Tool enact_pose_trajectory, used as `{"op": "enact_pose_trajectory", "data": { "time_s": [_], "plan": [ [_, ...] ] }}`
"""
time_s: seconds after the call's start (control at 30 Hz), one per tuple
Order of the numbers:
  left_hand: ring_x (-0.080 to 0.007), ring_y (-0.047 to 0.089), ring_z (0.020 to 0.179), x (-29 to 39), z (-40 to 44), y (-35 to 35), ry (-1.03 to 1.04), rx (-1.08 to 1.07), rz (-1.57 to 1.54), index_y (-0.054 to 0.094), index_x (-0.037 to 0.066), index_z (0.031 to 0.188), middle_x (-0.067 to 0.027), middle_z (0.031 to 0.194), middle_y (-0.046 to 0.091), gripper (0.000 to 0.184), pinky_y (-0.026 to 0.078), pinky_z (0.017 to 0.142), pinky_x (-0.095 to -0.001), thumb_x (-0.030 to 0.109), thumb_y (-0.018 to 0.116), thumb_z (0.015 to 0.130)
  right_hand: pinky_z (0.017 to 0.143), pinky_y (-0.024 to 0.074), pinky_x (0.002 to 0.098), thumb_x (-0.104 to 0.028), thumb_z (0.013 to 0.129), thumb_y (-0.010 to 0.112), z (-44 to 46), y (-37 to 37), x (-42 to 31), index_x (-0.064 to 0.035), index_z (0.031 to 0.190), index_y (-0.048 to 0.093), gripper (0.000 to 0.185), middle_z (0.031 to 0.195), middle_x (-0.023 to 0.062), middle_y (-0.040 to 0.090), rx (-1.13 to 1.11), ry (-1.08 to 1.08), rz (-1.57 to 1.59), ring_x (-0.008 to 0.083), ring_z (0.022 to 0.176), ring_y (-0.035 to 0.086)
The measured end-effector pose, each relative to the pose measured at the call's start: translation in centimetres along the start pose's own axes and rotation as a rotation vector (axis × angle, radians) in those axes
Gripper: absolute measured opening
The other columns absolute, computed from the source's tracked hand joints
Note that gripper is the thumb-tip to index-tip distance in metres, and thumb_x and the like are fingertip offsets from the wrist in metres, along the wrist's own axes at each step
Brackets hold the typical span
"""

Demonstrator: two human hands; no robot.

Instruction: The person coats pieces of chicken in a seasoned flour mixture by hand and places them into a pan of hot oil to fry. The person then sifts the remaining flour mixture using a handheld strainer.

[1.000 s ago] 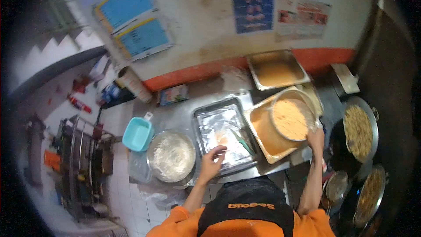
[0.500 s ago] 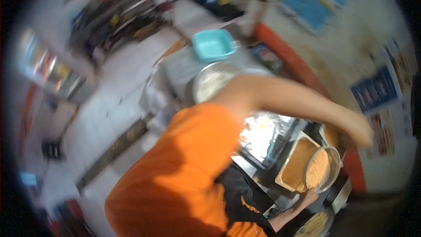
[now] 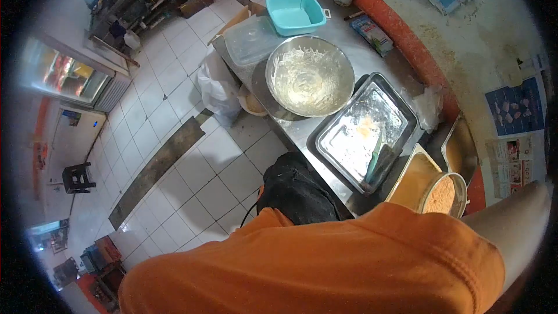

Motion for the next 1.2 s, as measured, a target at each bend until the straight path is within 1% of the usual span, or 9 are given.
{"op": "enact_pose_trajectory", "data": {
  "time_s": [0.37, 0.63, 0.67, 0.7, 0.8, 0.87, 0.97, 1.13, 1.2],
  "plan": [
    [-0.0225, 0.064, 0.102, 2.8, 3.5, 1.2, 0.040, -0.076, -0.012, 0.060, -0.001, 0.117, -0.0203, 0.112, 0.064, 0.039, 0.051, 0.088, -0.0395, 0.027, 0.056, 0.091, 0.057, 0.0500, 0.0391, -0.023, 0.089, 0.054, -0.3, -2.0, 0.3, 0.0048, 0.096, 0.066, 0.031, 0.080, 0.0212, 0.069, 0.056, -0.018, -0.039, 0.0287, 0.068, 0.068],
    [-0.0211, 0.064, 0.101, -0.8, 3.3, 2.7, -0.184, -0.133, -0.294, 0.059, -0.003, 0.117, -0.0209, 0.112, 0.064, 0.039, 0.052, 0.088, -0.0381, 0.027, 0.055, 0.093, 0.063, 0.0508, 0.0427, -0.021, 0.088, 0.055, -1.8, -7.5, 0.8, 0.0078, 0.090, 0.065, 0.030, 0.077, 0.0228, 0.068, 0.175, 0.023, -0.125, 0.0309, 0.071, 0.068],
    [-0.0210, 0.064, 0.101, -1.1, 3.0, 3.0, -0.137, -0.159, -0.306, 0.059, -0.003, 0.117, -0.0210, 0.112, 0.064, 0.039, 0.052, 0.089, -0.0379, 0.027, 0.055, 0.093, 0.065, 0.0496, 0.0467, -0.020, 0.087, 0.057, -1.9, -7.3, 0.4, 0.0130, 0.083, 0.063, 0.034, 0.074, 0.0255, 0.067, 0.273, 0.004, -0.269, 0.0344, 0.073, 0.068],
    [-0.0238, 0.065, 0.098, -0.1, 4.5, 4.4, 0.203, -0.252, 0.001, 0.060, -0.002, 0.117, -0.0224, 0.107, 0.065, 0.038, 0.053, 0.084, -0.0370, 0.027, 0.056, 0.091, 0.067, 0.0497, 0.0467, -0.021, 0.086, 0.057, -2.5, -7.1, -0.2, 0.0133, 0.083, 0.062, 0.035, 0.074, 0.0284, 0.065, 0.300, -0.001, -0.253, 0.0372, 0.075, 0.068],
    [-0.0326, 0.066, 0.093, -3.0, -4.0, 3.6, 0.423, 0.256, -0.132, 0.060, 0.004, 0.120, -0.0202, 0.104, 0.066, 0.035, 0.052, 0.078, -0.0424, 0.023, 0.059, 0.090, 0.074, 0.0494, 0.0485, -0.023, 0.084, 0.057, -2.0, -8.2, 1.0, 0.0112, 0.088, 0.063, 0.035, 0.082, 0.0331, 0.064, 0.230, 0.121, -0.202, 0.0465, 0.083, 0.065],
    [-0.0348, 0.065, 0.096, -5.7, -9.2, 5.9, 0.331, 0.344, -0.298, 0.056, 0.000, 0.123, -0.0203, 0.107, 0.066, 0.038, 0.052, 0.084, -0.0423, 0.019, 0.060, 0.090, 0.077, 0.0493, 0.0497, -0.022, 0.083, 0.057, -2.4, -7.5, 1.4, 0.0110, 0.092, 0.063, 0.034, 0.083, 0.0333, 0.064, 0.396, 0.095, -0.145, 0.0479, 0.086, 0.064],
    [-0.0310, 0.065, 0.102, -9.2, -15.8, 11.0, 0.064, 0.383, -0.499, 0.059, -0.002, 0.120, -0.0186, 0.110, 0.066, 0.034, 0.050, 0.090, -0.0376, 0.012, 0.060, 0.089, 0.076, 0.0498, 0.0507, -0.019, 0.081, 0.058, -4.6, -8.2, -2.2, 0.0101, 0.094, 0.064, 0.032, 0.085, 0.0353, 0.062, 0.375, 0.003, -0.070, 0.0484, 0.088, 0.063],
    [-0.0202, 0.064, 0.104, -12.3, -23.4, 22.1, -0.438, 0.517, -0.926, 0.060, -0.002, 0.119, -0.0136, 0.111, 0.068, 0.032, 0.049, 0.092, -0.0334, 0.001, 0.059, 0.087, 0.074, 0.0511, 0.0505, -0.018, 0.079, 0.056, -3.8, -7.5, 0.9, 0.0091, 0.091, 0.064, 0.030, 0.083, 0.0352, 0.062, 0.452, 0.233, -0.111, 0.0480, 0.085, 0.064],
    [-0.0201, 0.064, 0.105, -13.3, -25.7, 28.5, -0.552, 0.590, -1.249, 0.057, -0.001, 0.122, -0.0133, 0.112, 0.067, 0.034, 0.049, 0.092, -0.0330, -0.002, 0.057, 0.088, 0.074, 0.0510, 0.0509, -0.019, 0.077, 0.057, -3.4, -6.6, -0.1, 0.0090, 0.088, 0.065, 0.031, 0.082, 0.0347, 0.063, 0.267, 0.115, -0.158, 0.0477, 0.085, 0.064]
  ]
}}
Point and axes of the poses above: each hand's wrist, its own z-axis towards the middle knuckle, its own y-axis out of the palm, x = y × z, the point moved 10 cm from there along z, towards the middle knuckle
